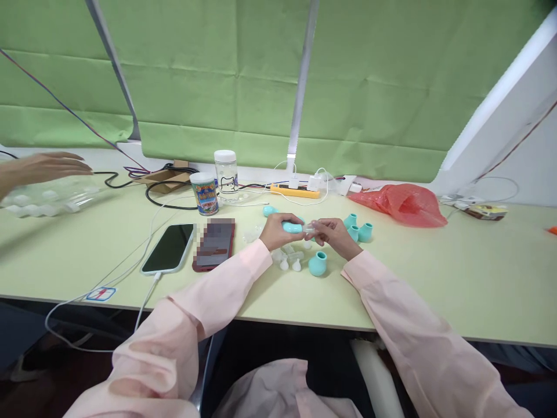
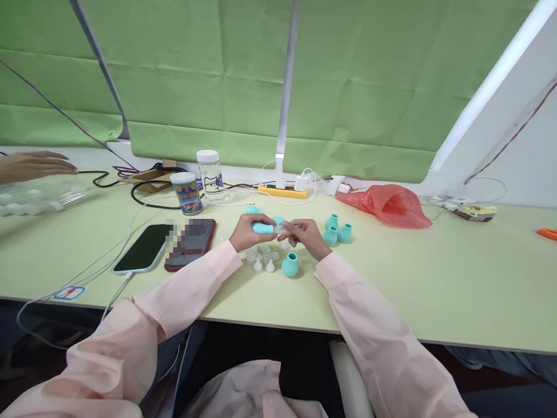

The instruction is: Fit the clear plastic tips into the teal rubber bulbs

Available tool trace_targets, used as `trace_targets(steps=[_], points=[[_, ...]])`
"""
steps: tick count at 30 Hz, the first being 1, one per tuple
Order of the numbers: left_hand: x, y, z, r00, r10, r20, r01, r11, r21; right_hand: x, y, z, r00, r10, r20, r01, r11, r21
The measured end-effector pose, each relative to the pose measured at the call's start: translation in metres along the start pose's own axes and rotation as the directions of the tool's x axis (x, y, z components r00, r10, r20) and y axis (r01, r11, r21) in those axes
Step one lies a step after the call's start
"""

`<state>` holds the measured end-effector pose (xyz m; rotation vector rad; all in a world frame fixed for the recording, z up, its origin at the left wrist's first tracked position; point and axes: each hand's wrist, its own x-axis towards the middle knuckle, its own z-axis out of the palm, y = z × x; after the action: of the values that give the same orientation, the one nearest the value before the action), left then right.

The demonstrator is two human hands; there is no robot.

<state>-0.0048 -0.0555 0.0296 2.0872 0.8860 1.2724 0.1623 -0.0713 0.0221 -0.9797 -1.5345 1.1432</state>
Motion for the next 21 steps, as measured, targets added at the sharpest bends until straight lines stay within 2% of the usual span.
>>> trace_targets(steps=[2,4,7,9,10,12,14,17,21], points=[[0.001,-0.002,-0.001,0.998,-0.018,-0.066,0.020,0.999,0.028,0.001,0.000,-0.002,0.999,-0.021,-0.043,0.016,0.993,-0.119],[0.001,-0.005,-0.003,0.991,-0.055,-0.125,0.062,0.996,0.056,0.002,0.005,-0.004,0.990,-0.097,-0.099,0.057,0.934,-0.352],[0.002,-0.009,-0.002,0.981,-0.112,-0.157,0.123,0.990,0.062,0.005,0.017,-0.006,0.980,-0.185,-0.078,0.076,0.701,-0.709],[0.002,-0.012,-0.001,0.978,-0.159,-0.134,0.163,0.986,0.020,0.007,0.024,-0.007,0.989,-0.147,-0.002,0.085,0.578,-0.811],[0.003,-0.013,0.000,0.975,-0.190,-0.112,0.189,0.982,-0.014,0.008,0.026,-0.007,0.992,-0.122,0.033,0.095,0.553,-0.828],[0.003,-0.017,0.001,0.964,-0.259,-0.065,0.252,0.963,-0.096,0.008,0.024,-0.009,0.993,-0.108,0.051,0.105,0.592,-0.799],[0.004,-0.019,0.002,0.949,-0.313,-0.023,0.305,0.937,-0.173,0.007,0.017,-0.011,0.994,-0.111,-0.007,0.077,0.732,-0.677],[0.006,-0.019,0.002,0.932,-0.361,0.034,0.356,0.895,-0.267,0.003,0.003,-0.014,0.991,-0.087,-0.106,0.042,0.928,-0.370],[0.005,-0.012,0.001,0.916,-0.383,0.119,0.399,0.837,-0.376,-0.003,-0.007,-0.016,0.996,-0.063,-0.061,0.055,0.990,-0.126]])
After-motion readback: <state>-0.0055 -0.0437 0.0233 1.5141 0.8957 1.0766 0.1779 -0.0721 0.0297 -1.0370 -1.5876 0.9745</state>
